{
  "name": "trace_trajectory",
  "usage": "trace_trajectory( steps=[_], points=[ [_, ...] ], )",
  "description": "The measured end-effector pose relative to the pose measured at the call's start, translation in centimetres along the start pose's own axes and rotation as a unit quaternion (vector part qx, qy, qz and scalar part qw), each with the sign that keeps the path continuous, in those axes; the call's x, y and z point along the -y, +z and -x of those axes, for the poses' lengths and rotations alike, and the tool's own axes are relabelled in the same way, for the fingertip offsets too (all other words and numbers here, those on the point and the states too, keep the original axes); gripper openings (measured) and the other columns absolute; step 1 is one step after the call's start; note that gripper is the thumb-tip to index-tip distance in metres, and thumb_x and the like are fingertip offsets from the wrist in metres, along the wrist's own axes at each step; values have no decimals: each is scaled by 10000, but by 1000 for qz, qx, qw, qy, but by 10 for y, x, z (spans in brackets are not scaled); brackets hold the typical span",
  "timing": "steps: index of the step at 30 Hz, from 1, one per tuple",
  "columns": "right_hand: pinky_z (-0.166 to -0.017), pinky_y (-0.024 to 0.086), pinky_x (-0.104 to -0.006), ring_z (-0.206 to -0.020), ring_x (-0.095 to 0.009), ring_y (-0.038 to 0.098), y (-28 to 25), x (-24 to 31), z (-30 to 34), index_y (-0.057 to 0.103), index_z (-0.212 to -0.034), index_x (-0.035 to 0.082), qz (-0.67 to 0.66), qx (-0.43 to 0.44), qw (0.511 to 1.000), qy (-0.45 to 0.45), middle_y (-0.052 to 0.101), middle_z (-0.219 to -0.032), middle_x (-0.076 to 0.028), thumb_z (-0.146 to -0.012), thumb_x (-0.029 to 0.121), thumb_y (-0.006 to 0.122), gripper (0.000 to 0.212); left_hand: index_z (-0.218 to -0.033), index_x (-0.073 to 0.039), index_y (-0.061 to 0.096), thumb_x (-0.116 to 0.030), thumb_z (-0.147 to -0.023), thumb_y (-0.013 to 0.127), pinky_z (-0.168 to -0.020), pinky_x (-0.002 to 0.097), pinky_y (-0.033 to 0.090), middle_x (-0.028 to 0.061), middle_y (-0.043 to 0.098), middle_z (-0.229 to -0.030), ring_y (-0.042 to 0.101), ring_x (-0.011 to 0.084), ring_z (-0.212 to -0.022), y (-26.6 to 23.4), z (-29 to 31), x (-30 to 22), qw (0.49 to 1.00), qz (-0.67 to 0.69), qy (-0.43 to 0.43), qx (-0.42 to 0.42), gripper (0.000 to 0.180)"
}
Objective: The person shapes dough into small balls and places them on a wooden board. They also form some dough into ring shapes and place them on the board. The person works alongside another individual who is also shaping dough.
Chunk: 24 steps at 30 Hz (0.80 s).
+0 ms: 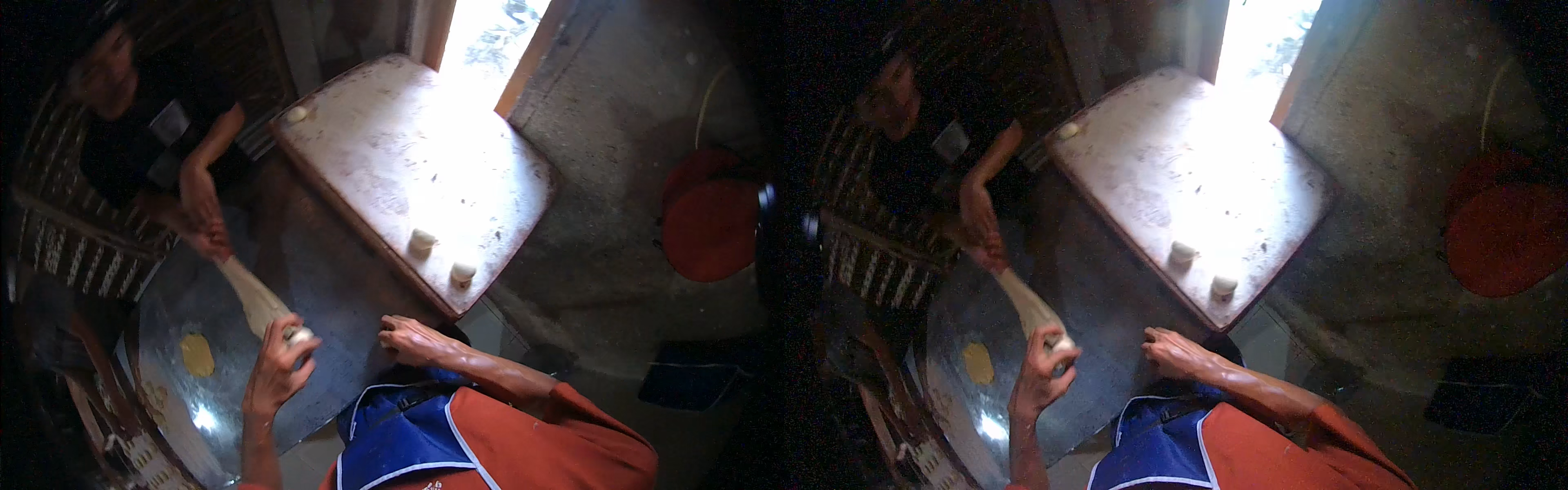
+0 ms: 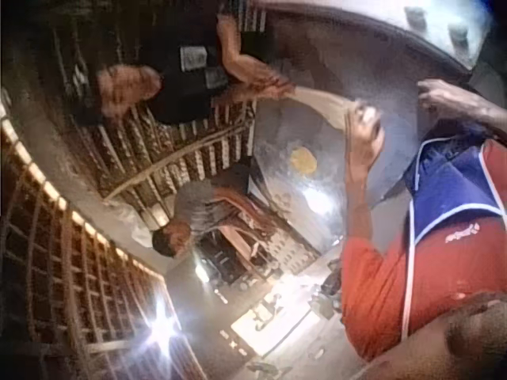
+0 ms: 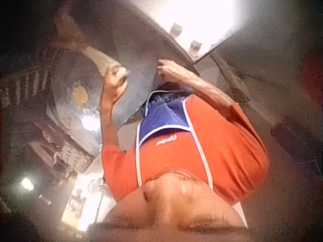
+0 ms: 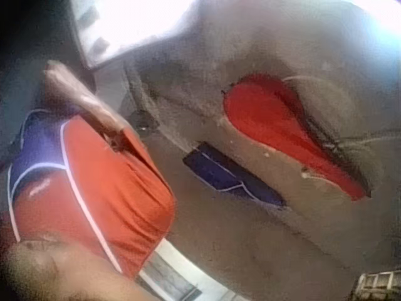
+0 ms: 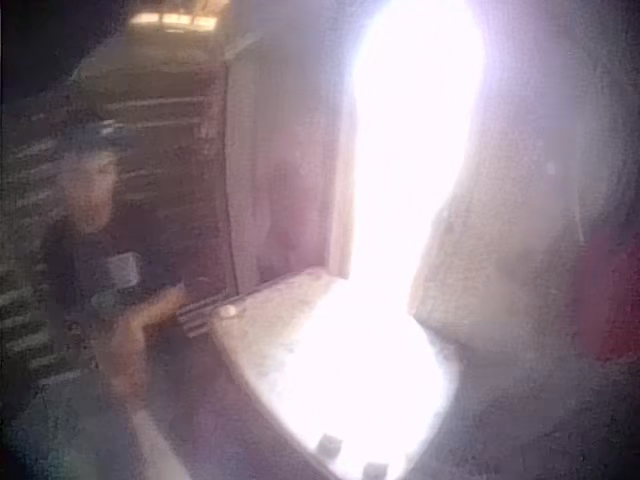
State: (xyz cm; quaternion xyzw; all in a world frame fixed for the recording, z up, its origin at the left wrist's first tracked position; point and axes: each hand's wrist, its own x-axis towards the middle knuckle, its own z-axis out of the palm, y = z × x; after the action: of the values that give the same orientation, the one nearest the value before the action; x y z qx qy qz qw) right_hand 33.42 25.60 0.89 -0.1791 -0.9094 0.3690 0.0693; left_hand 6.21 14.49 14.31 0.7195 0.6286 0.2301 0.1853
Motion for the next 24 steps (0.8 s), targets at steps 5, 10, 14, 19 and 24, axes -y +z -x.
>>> trace_trajectory(
  steps=[5,10,14,19,24],
  points=[
    [-723,579,-359,-822,-257,669,-173,60,60,657,-1074,-11,20,-447,894,14,665,-1033,-139,-810,221,883,418,-1465,-83,519,85,-704,773,-952,427,529,175,650,-1209,645,315,-1107,45,-203,-101,946,157,205,-194,820],
    [-733,558,-354,-823,-217,652,-214,-6,79,644,-1084,6,94,-639,763,27,658,-989,-100,-697,352,961,608,-1618,-128,177,22,-785,718,-923,515,478,214,626,-1125,601,402,-1050,151,-315,-108,988,114,95,42,1005],
    [-828,539,-379,-936,-235,632,-187,-69,102,520,-1342,-5,292,-485,800,198,623,-1041,-85,-660,394,975,912,-1587,-71,268,-82,-750,777,-1129,492,359,219,522,-1393,478,380,-1343,138,-277,-135,987,11,152,-58,980],
    [-908,513,-375,-1068,-252,598,-170,-14,95,374,-1467,-9,138,-506,838,149,554,-1270,-157,-751,388,929,989,-1345,-13,465,7,-806,683,-1053,424,444,152,599,-1245,572,289,-1188,130,-90,-84,949,201,-10,-242,582],
    [-759,459,-338,-841,-201,515,-112,25,69,399,-1414,6,-46,-422,905,27,539,-983,-91,-860,371,843,798,-1296,-34,538,-24,-794,775,-960,413,479,158,539,-1309,554,305,-1192,133,55,32,876,44,-361,-316,555]
  ],
)
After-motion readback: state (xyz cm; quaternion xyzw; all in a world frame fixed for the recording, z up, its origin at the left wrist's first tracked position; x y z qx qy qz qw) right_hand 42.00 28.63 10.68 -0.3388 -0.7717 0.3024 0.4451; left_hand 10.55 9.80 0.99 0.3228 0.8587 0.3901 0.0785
